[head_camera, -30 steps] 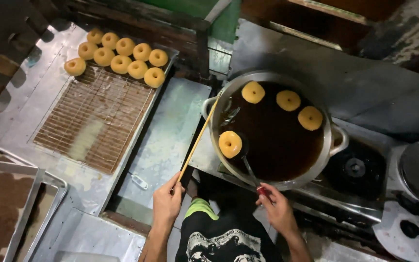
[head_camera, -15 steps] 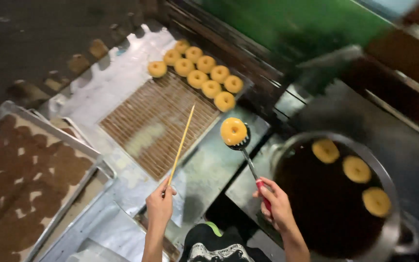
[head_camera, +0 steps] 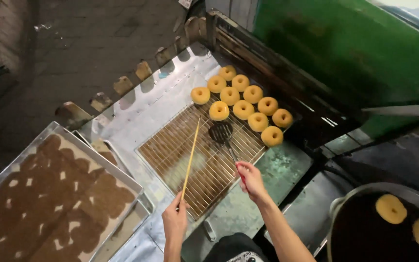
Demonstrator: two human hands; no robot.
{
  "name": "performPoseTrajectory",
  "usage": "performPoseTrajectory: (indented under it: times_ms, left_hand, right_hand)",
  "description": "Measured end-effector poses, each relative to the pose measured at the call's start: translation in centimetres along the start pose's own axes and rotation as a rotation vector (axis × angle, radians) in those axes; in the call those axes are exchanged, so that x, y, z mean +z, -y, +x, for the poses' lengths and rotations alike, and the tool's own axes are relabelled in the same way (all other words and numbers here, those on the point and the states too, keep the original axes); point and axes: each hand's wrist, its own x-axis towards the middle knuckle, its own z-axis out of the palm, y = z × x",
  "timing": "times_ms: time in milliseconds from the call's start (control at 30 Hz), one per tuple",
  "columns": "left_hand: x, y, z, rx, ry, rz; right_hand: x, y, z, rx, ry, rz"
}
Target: Removing fried donuts from a pot of hot oil using a skimmer and a wooden stick and placing them on a cooling rack.
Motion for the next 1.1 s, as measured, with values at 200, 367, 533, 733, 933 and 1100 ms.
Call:
performPoseTrajectory:
  times_ms: [200,367,533,733,933,1100]
  left_hand:
    - [0.8,4.7,3.3,0.106,-0.041,0.016]
    - [-0.3,0.6,-0.6,0.005,0.004,-0.043]
    - [0.3,1.3,-2.4,0.061,-0.017,-0.023]
    - [3.1,0.8,-5.8,0.119,0.002,0.020]
    - [11.4,0.6,-9.4,0.578,0.215,0.144]
    - [17.9,0.1,-15.4,0.659,0.550,0.251]
  right_hand:
    - [-0.2,-0.8,1.0,-0.014,-0.076,-0.041]
    - [2.2,3.2,1.1,0.014,-0.023,-0.002]
    - [2.6,3.2,3.0,0.010,0.053,-0.053]
    - [-5.6,-0.1,-2.6,-0.078,0.032,0.080]
    - [-22.5,-1.3,-16.3,-0.333,-0.431,0.084]
    - [-35.6,-6.1,-28.9,-0.404,-0.869,-0.032]
